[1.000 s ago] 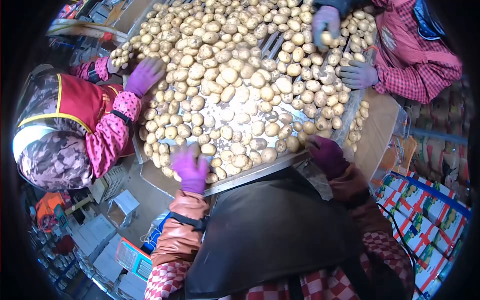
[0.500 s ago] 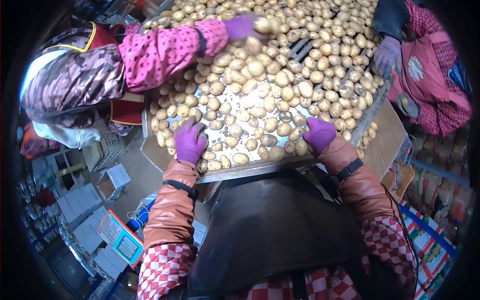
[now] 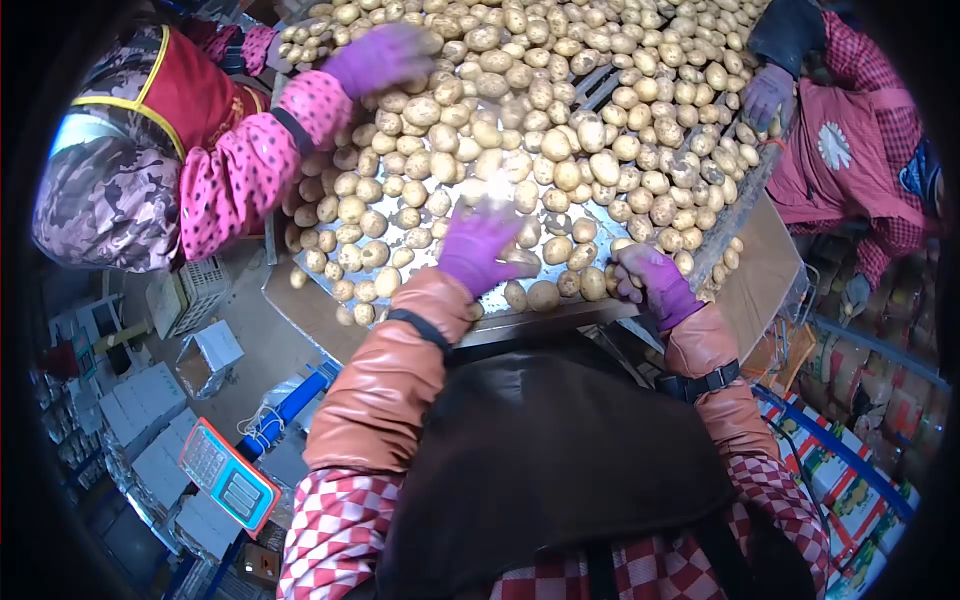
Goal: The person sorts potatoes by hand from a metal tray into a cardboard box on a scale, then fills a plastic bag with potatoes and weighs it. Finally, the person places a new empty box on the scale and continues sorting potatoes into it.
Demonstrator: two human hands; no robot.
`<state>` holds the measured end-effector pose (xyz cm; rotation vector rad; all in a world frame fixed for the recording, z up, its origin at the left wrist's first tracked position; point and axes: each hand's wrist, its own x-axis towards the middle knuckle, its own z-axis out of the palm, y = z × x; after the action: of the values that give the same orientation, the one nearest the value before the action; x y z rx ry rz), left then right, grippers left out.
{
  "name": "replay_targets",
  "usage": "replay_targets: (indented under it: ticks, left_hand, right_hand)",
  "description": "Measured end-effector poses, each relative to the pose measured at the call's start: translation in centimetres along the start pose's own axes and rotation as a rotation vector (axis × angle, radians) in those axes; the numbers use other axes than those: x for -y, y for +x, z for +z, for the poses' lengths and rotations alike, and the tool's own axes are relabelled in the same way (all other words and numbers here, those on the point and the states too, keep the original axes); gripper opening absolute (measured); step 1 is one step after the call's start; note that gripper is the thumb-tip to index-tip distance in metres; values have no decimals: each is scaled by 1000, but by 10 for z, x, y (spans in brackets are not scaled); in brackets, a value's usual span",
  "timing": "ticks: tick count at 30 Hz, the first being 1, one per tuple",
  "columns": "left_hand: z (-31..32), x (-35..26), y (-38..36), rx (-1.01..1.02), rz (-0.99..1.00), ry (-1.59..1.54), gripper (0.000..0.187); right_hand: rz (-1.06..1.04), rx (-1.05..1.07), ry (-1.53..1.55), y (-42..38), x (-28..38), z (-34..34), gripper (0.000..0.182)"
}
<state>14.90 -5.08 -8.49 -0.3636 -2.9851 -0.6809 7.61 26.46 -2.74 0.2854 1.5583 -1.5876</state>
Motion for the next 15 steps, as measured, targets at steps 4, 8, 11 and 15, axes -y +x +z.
replay_targets:
  ticks: [4,8,11,15]
  left_hand:
    - [-33,45,-59,39,-99,137,60]
    - [-36,32,-90,-132,-322,207,47]
    - [-55,-11,-59,29,-294,0,31]
    - [-18,-42,-38,266,-136,24,38]
  right_hand:
    - [-97,-59,-644,-10,-21,-17,26]
    - [-252,-49,-955,17,-43,13,29]
    - [-471,-109,-478,65,-49,40,29]
    - [-672,-97,-761,50,-4,80,29]
